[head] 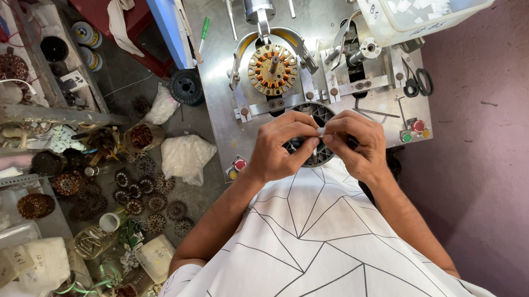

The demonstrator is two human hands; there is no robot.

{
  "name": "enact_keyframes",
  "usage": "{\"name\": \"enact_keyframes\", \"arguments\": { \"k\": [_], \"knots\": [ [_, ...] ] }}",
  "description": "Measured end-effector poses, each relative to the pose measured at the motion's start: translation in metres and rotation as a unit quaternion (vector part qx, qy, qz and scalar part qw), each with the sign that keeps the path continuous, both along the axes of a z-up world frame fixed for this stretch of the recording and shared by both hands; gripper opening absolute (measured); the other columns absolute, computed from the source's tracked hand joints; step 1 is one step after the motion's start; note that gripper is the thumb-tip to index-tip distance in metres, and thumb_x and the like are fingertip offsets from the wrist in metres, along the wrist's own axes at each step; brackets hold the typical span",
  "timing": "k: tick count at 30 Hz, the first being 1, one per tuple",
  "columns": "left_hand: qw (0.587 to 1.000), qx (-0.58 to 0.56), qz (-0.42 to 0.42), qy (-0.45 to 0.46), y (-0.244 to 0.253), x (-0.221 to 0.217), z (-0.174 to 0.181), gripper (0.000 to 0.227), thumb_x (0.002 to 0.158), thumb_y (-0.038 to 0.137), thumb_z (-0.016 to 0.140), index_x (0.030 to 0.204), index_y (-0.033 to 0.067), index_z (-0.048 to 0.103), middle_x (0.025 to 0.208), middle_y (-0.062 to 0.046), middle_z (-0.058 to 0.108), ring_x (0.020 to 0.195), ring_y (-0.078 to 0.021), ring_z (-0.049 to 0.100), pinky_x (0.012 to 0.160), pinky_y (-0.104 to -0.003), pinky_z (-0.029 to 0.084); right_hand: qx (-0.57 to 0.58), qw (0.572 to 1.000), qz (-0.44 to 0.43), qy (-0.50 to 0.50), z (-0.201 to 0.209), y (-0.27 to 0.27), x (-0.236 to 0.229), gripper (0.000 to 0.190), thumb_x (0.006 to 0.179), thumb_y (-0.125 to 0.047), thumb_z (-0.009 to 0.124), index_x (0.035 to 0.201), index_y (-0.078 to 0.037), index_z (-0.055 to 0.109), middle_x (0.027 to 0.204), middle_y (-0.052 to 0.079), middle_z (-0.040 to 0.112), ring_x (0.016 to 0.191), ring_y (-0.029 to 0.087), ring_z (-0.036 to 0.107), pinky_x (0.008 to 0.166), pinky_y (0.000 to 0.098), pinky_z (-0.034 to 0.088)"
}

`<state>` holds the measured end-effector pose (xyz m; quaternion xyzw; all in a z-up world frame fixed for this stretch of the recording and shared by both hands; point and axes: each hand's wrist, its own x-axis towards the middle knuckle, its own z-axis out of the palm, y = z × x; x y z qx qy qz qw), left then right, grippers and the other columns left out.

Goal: The person places small white rectangular components into the slots of a black circular mechanical part. They repeatedly pick up components from a nearby container and insert them into the part. The person then uses a metal tool to adjust the part and removes a circular component from the machine.

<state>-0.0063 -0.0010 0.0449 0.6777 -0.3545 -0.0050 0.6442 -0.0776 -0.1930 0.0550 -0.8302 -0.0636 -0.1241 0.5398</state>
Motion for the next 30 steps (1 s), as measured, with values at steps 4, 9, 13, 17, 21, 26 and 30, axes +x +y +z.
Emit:
{"name": "enact_keyframes", "arguments": {
  "k": [4,9,13,17,21,26,30],
  "knots": [
    [0.997,-0.003,0.056,-0.046,-0.005,-0.006,-0.010,0.012,0.080,-0.002,0.070,0.089,0.0034,0.067,0.093,-0.009,0.069,0.081,-0.0233,0.069,0.074,-0.034,0.056,-0.032,0.998,-0.017,0.043,0.004,0.008,0.000,0.012,0.086,-0.002,0.077,0.094,-0.003,0.069,0.084,0.005,0.067,0.059,0.010,0.052,0.055,0.0252,0.039],
    [0.993,0.016,0.057,-0.105,-0.004,-0.004,-0.024,0.013,0.080,-0.002,0.072,0.090,0.0028,0.066,0.095,-0.008,0.067,0.082,-0.0247,0.066,0.073,-0.034,0.055,-0.057,0.996,-0.047,0.044,0.000,0.017,-0.002,0.018,0.087,0.002,0.077,0.103,-0.002,0.071,0.086,0.006,0.066,0.056,0.009,0.051,0.052,0.0262,0.039],
    [0.988,0.113,0.037,-0.096,0.001,0.001,-0.030,0.053,0.077,0.016,0.087,0.124,0.0059,0.062,0.122,-0.012,0.063,0.109,-0.0298,0.063,0.094,-0.041,0.052,-0.053,0.993,-0.086,0.068,-0.013,0.012,-0.003,0.020,0.091,0.003,0.073,0.109,-0.001,0.066,0.093,0.007,0.063,0.060,0.009,0.055,0.053,0.0262,0.042],
    [0.971,0.198,-0.100,0.086,0.000,0.010,-0.040,0.120,0.062,0.038,0.097,0.154,0.0051,0.027,0.148,-0.021,0.040,0.136,-0.0385,0.046,0.111,-0.046,0.043,-0.073,0.987,-0.104,0.100,-0.029,0.009,-0.002,0.021,0.090,0.003,0.073,0.110,-0.001,0.066,0.094,0.008,0.065,0.055,0.011,0.053,0.050,0.0274,0.041],
    [0.967,0.205,-0.079,0.126,-0.002,0.000,-0.056,0.116,0.057,0.035,0.097,0.152,0.0129,0.036,0.153,-0.015,0.045,0.142,-0.0375,0.052,0.114,-0.044,0.048,-0.076,0.988,-0.103,0.082,-0.039,0.015,-0.005,0.018,0.090,0.002,0.074,0.106,-0.001,0.067,0.090,0.008,0.064,0.057,0.012,0.053,0.053,0.0275,0.041],
    [0.981,0.188,-0.033,0.026,-0.007,-0.007,-0.069,0.115,0.057,0.030,0.099,0.152,0.0158,0.035,0.158,-0.015,0.038,0.144,-0.0400,0.047,0.114,-0.046,0.048,-0.076,0.989,-0.104,0.068,-0.041,0.019,-0.004,0.015,0.086,0.006,0.070,0.100,0.000,0.070,0.090,0.008,0.066,0.053,0.013,0.051,0.050,0.0296,0.039],
    [0.981,0.190,-0.043,0.012,-0.005,-0.006,-0.066,0.116,0.056,0.031,0.099,0.151,0.0162,0.033,0.156,-0.015,0.037,0.142,-0.0401,0.046,0.114,-0.048,0.047,-0.093,0.990,-0.100,0.038,-0.043,0.022,-0.004,0.019,0.085,0.007,0.068,0.102,-0.001,0.070,0.094,0.009,0.065,0.057,0.013,0.054,0.054,0.0292,0.042]
  ]
}}
